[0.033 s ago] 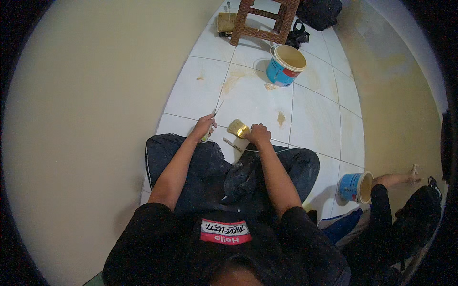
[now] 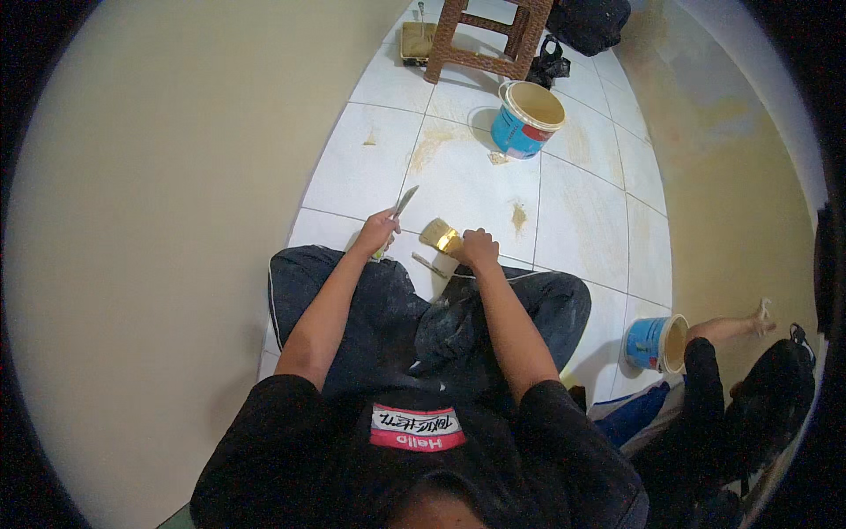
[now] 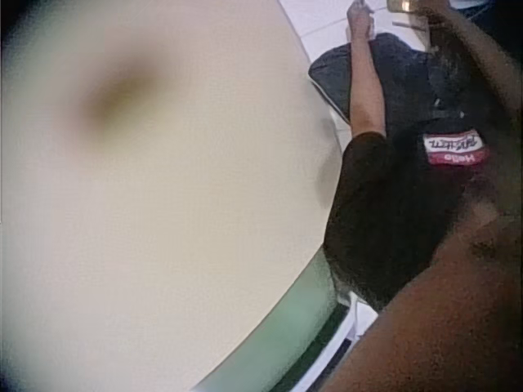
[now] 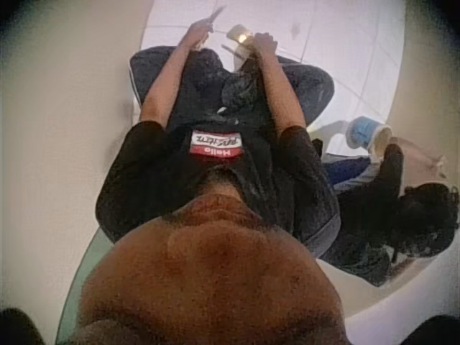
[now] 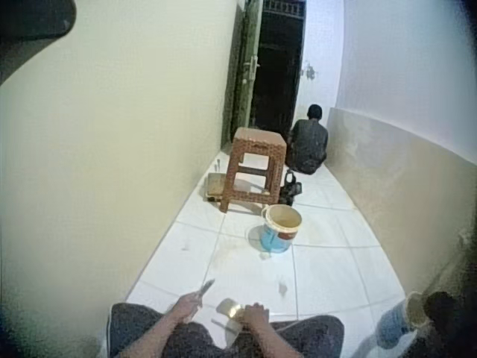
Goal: The person applies a yellow substance to floor tiles with a brush and spreads it using a putty knife while sitting on the floor.
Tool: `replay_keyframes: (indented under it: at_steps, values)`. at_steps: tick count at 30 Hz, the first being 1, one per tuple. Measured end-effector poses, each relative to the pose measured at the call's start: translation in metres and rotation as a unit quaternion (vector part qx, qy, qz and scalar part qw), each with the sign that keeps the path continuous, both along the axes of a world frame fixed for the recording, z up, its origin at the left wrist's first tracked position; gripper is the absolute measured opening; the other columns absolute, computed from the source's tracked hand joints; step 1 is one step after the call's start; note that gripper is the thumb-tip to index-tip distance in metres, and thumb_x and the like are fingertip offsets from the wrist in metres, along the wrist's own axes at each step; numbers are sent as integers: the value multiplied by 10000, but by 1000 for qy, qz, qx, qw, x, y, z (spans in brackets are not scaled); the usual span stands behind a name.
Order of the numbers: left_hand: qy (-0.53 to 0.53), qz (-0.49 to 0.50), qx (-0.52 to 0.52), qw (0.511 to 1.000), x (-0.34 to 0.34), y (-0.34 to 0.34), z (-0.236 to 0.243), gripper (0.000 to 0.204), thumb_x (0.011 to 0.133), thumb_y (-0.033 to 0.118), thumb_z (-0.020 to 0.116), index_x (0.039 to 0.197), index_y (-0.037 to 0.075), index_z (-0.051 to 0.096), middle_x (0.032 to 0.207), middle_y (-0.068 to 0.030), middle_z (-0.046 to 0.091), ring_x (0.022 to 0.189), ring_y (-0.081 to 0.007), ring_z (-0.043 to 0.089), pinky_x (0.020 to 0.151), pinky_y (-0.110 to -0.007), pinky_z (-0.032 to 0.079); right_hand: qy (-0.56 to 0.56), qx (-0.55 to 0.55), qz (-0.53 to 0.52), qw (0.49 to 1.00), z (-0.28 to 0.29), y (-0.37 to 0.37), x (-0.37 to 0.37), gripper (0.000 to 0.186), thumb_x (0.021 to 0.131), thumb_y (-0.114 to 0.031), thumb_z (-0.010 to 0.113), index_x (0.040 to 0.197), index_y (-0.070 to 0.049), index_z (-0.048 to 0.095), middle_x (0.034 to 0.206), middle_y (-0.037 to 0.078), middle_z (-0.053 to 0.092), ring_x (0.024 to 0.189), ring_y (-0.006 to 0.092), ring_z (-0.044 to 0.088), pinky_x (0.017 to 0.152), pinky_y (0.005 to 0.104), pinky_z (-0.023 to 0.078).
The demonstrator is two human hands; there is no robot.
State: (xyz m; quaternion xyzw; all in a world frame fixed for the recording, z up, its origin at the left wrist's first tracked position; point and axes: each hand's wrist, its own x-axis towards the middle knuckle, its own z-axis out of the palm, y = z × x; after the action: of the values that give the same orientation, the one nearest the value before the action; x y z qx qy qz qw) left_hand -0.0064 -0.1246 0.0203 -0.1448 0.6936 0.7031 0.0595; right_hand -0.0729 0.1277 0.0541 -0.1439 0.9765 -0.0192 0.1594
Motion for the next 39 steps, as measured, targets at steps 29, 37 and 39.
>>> replay_keyframes:
  at_steps: [29, 37, 39]
  values:
    - [62, -132, -344, 928, -8, 12, -18, 610, 793, 130, 713, 1369, 139, 514, 918, -200, 684, 655, -239, 671, 642, -377, 565, -21, -219, 77, 972, 14, 7, -40, 852, 866, -323, 653, 1524, -130, 148, 1096, 294, 632, 1005, 465, 614, 888, 475, 498]
    - [65, -130, -397, 906, -5, 11, -14, 541, 806, 213, 711, 1319, 132, 557, 1023, -233, 669, 944, -367, 657, 863, -434, 516, -48, -50, 172, 983, 8, -16, -43, 541, 899, -363, 580, 1417, -291, 440, 1021, 215, 671, 954, 375, 651, 799, 472, 526]
    - [40, -132, -349, 927, -10, 16, -15, 513, 809, 210, 705, 1298, 130, 571, 1007, -225, 675, 905, -365, 666, 837, -434, 525, -24, -49, 154, 987, 9, -2, -48, 465, 880, -387, 589, 1315, -224, 560, 989, 201, 685, 907, 353, 673, 773, 460, 544]
